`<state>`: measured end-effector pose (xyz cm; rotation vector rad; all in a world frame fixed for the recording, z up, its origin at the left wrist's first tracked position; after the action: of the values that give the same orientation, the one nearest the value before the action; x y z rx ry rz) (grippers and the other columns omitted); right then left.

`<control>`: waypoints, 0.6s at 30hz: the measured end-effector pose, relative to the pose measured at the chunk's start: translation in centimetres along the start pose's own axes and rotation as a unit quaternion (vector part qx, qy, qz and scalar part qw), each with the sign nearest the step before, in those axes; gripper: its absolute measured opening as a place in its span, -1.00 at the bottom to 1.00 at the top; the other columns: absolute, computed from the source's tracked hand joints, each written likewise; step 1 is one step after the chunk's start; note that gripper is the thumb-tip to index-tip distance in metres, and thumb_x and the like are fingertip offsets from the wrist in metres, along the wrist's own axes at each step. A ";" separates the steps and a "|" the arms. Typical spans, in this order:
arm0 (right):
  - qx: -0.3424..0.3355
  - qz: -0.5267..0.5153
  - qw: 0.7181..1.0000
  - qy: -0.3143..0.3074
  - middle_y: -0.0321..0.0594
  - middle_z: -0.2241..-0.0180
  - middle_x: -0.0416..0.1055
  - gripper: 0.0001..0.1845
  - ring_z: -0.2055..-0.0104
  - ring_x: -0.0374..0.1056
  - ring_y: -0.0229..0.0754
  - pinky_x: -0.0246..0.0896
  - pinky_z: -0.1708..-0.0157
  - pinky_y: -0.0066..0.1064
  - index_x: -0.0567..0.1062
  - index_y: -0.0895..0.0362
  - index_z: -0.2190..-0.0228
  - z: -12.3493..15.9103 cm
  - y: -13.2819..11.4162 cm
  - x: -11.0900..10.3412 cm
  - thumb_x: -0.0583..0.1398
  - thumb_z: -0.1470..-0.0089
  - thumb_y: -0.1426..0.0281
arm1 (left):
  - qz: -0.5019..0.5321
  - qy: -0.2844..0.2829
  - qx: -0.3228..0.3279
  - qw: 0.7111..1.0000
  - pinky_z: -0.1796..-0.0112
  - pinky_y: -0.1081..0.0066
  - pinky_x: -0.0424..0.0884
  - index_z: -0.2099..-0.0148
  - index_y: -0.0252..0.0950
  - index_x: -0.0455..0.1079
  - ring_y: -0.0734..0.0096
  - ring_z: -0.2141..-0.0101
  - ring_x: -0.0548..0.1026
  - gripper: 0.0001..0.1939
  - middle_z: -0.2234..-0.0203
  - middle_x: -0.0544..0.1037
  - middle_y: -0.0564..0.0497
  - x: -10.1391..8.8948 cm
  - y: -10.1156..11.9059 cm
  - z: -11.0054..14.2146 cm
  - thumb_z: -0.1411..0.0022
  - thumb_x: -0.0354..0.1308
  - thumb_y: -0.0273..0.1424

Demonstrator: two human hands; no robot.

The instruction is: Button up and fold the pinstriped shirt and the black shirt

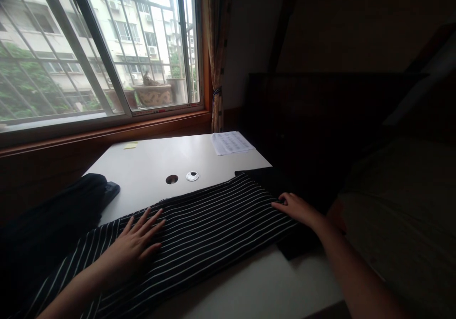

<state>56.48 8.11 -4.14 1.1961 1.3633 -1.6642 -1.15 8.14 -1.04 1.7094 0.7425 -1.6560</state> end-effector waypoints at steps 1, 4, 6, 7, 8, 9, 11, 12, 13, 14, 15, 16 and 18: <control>0.015 -0.009 1.000 -0.024 -0.06 0.30 0.57 -0.42 0.23 0.52 0.09 0.43 0.22 -0.18 0.57 0.07 0.26 0.2 0.3 0.0 0.20 0.06 -0.16 | 0.015 -0.025 0.031 0.999 -0.23 -0.33 0.03 -0.44 0.07 -0.11 -0.13 -0.39 -0.13 -0.39 -0.42 -0.05 0.07 -0.3 1.2 0.7 -0.44 -0.16 0.03; 0.035 -0.049 0.994 -0.094 -0.07 0.31 0.60 -0.43 0.23 0.52 0.11 0.40 0.26 -0.21 0.58 0.09 0.33 0.7 0.4 0.0 0.26 0.13 -0.14 | 0.057 -0.076 0.127 0.987 -0.24 -0.22 0.11 -0.45 0.11 -0.29 -0.06 -0.38 -0.06 -0.31 -0.41 -0.03 0.09 -0.5 5.3 3.1 -0.43 -0.09 0.01; 0.030 -0.091 0.988 -0.123 -0.07 0.30 0.60 -0.45 0.22 0.51 0.10 0.38 0.24 -0.24 0.58 0.11 0.37 0.9 -0.3 0.1 0.26 0.12 -0.13 | 0.059 -0.079 0.160 0.982 -0.24 -0.18 0.14 -0.46 0.07 -0.38 -0.08 -0.37 -0.03 -0.18 -0.41 -0.04 0.06 0.1 7.2 4.4 -0.38 0.01 0.04; 0.028 -0.114 0.985 -0.129 -0.08 0.29 0.60 -0.45 0.21 0.51 0.10 0.37 0.23 -0.24 0.58 0.12 0.38 1.0 -0.6 0.0 0.24 0.10 -0.12 | 0.050 -0.071 0.164 0.983 -0.24 -0.18 0.15 -0.46 0.04 -0.40 -0.10 -0.37 -0.02 -0.12 -0.41 -0.04 0.04 0.5 7.8 4.8 -0.35 0.06 0.04; 0.028 -0.135 0.982 -0.127 -0.09 0.29 0.60 -0.46 0.20 0.50 0.09 0.37 0.21 -0.25 0.58 0.12 0.38 1.1 -0.9 -0.1 0.23 0.08 -0.12 | 0.036 -0.058 0.161 0.985 -0.24 -0.18 0.15 -0.47 0.01 -0.42 -0.12 -0.36 0.00 -0.08 -0.40 -0.04 0.02 1.0 8.1 5.1 -0.33 0.09 0.03; 0.030 -0.152 0.981 -0.116 -0.10 0.29 0.60 -0.46 0.19 0.50 0.09 0.36 0.20 -0.26 0.58 0.12 0.37 1.2 -1.1 -0.3 0.22 0.07 -0.12 | 0.022 -0.043 0.156 0.987 -0.24 -0.17 0.15 -0.47 -0.02 -0.41 -0.13 -0.36 0.03 -0.06 -0.40 -0.04 0.01 1.4 8.3 5.2 -0.32 0.12 0.01; 0.034 -0.173 0.980 -0.087 -0.12 0.28 0.59 -0.46 0.18 0.49 0.08 0.35 0.17 -0.26 0.58 0.11 0.34 1.3 -1.0 -0.9 0.21 0.06 -0.11 | -0.001 -0.017 0.152 0.988 -0.24 -0.15 0.17 -0.48 -0.05 -0.39 -0.12 -0.35 0.06 -0.07 -0.40 -0.02 0.01 2.0 8.5 5.2 -0.33 0.14 -0.05; 0.036 -0.177 0.981 -0.074 -0.12 0.27 0.59 -0.46 0.17 0.49 0.08 0.35 0.16 -0.26 0.57 0.11 0.34 1.3 -0.8 -1.3 0.20 0.05 -0.11 | -0.009 -0.009 0.153 0.988 -0.24 -0.14 0.18 -0.48 -0.06 -0.38 -0.12 -0.34 0.07 -0.08 -0.40 -0.02 0.02 2.2 8.5 5.1 -0.34 0.13 -0.07; 0.037 -0.179 0.981 -0.062 -0.13 0.27 0.59 -0.47 0.17 0.49 0.08 0.34 0.15 -0.26 0.57 0.11 0.33 1.2 -0.4 -1.7 0.20 0.05 -0.10 | -0.014 -0.003 0.156 0.988 -0.23 -0.14 0.20 -0.48 -0.07 -0.37 -0.11 -0.34 0.08 -0.10 -0.40 -0.01 0.03 2.3 8.6 5.0 -0.35 0.13 -0.08; 0.039 -0.179 0.982 -0.050 -0.12 0.27 0.58 -0.48 0.17 0.48 0.08 0.34 0.15 -0.26 0.57 0.11 0.34 1.2 0.1 -2.0 0.20 0.05 -0.09 | -0.017 0.002 0.159 0.987 -0.23 -0.15 0.21 -0.48 -0.07 -0.36 -0.11 -0.34 0.08 -0.11 -0.40 -0.01 0.03 2.3 8.8 4.8 -0.36 0.12 -0.09; 0.039 -0.178 0.983 -0.039 -0.11 0.27 0.58 -0.49 0.18 0.48 0.08 0.33 0.16 -0.27 0.56 0.11 0.34 1.1 0.7 -2.4 0.20 0.04 -0.08 | -0.019 0.006 0.159 0.987 -0.22 -0.15 0.22 -0.48 -0.07 -0.36 -0.11 -0.34 0.09 -0.12 -0.40 0.00 0.04 2.2 9.0 4.5 -0.37 0.11 -0.10; 0.039 -0.175 0.983 -0.028 -0.10 0.27 0.59 -0.50 0.18 0.48 0.08 0.33 0.16 -0.27 0.56 0.11 0.34 1.0 1.3 -2.9 0.20 0.03 -0.07 | -0.020 0.010 0.160 0.987 -0.22 -0.15 0.23 -0.48 -0.07 -0.35 -0.10 -0.34 0.09 -0.14 -0.40 0.00 0.04 2.2 9.3 4.3 -0.38 0.10 -0.11; 0.034 -0.158 0.987 0.000 -0.06 0.24 0.59 -0.51 0.19 0.49 0.05 0.32 0.18 -0.30 0.57 0.12 0.30 0.8 2.5 -3.9 0.17 -0.03 -0.03 | -0.019 0.018 0.165 0.986 -0.21 -0.15 0.23 -0.48 -0.06 -0.35 -0.09 -0.34 0.10 -0.16 -0.40 0.01 0.04 1.9 9.9 3.8 -0.39 0.08 -0.11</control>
<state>59.92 6.59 -1.41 1.0580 1.5713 -1.9428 4.16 -1.14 -2.42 1.9644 0.5405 -1.8599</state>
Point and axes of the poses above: each hand's wrist, its own z-axis away from the middle knuckle, its own x-axis out of the palm, y = z × x, the point moved 6 cm from there along -z, towards the middle knuckle
